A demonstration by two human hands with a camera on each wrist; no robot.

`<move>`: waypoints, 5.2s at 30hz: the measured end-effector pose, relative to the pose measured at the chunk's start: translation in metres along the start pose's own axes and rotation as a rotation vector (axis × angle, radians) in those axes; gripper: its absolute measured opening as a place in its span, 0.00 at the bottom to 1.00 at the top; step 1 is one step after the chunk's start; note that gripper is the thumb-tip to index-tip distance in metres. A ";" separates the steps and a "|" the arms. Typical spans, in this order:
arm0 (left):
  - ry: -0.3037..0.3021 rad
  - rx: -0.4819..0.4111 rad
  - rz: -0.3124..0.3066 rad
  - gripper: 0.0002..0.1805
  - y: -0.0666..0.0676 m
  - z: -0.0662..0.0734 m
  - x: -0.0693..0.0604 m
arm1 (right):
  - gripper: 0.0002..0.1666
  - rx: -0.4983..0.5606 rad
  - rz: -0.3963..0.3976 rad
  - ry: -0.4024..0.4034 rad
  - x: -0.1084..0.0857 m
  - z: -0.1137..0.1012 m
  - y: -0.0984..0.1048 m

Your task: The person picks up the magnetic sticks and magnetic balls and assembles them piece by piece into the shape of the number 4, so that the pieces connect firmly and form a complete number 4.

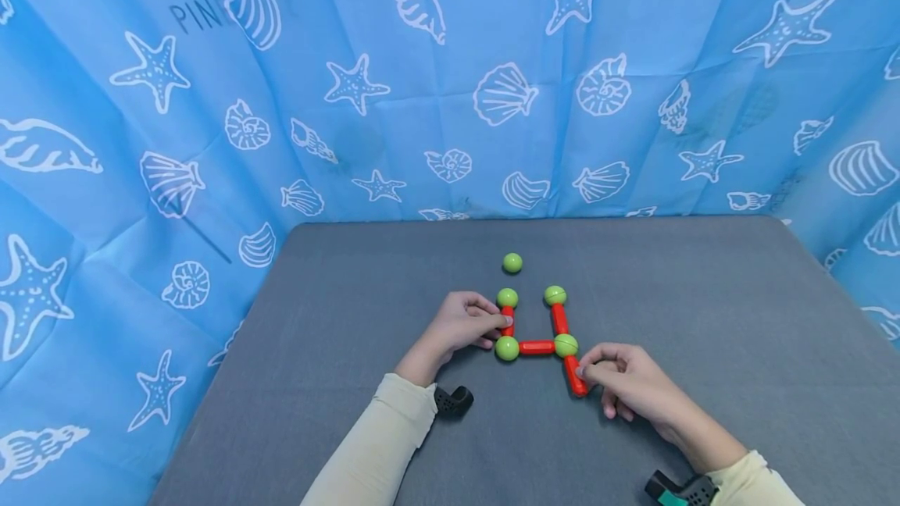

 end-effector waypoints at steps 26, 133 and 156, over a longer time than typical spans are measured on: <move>-0.001 -0.016 -0.010 0.14 0.000 -0.002 0.001 | 0.17 -0.019 0.000 0.047 0.002 0.000 -0.001; -0.075 -0.033 -0.016 0.10 0.000 0.005 -0.001 | 0.25 -0.358 0.045 0.321 0.159 -0.123 -0.002; -0.091 -0.036 -0.019 0.10 0.000 0.005 -0.002 | 0.27 -0.243 0.179 0.417 0.085 -0.122 0.033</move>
Point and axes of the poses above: each hand's wrist, its own x-axis towards the middle knuckle, its own y-axis out of the back of the hand, z = x × y, the point moved 7 cm from there along x, towards the middle knuckle, and after that the axes turned 4 degrees about z, right-handed, at the moved point
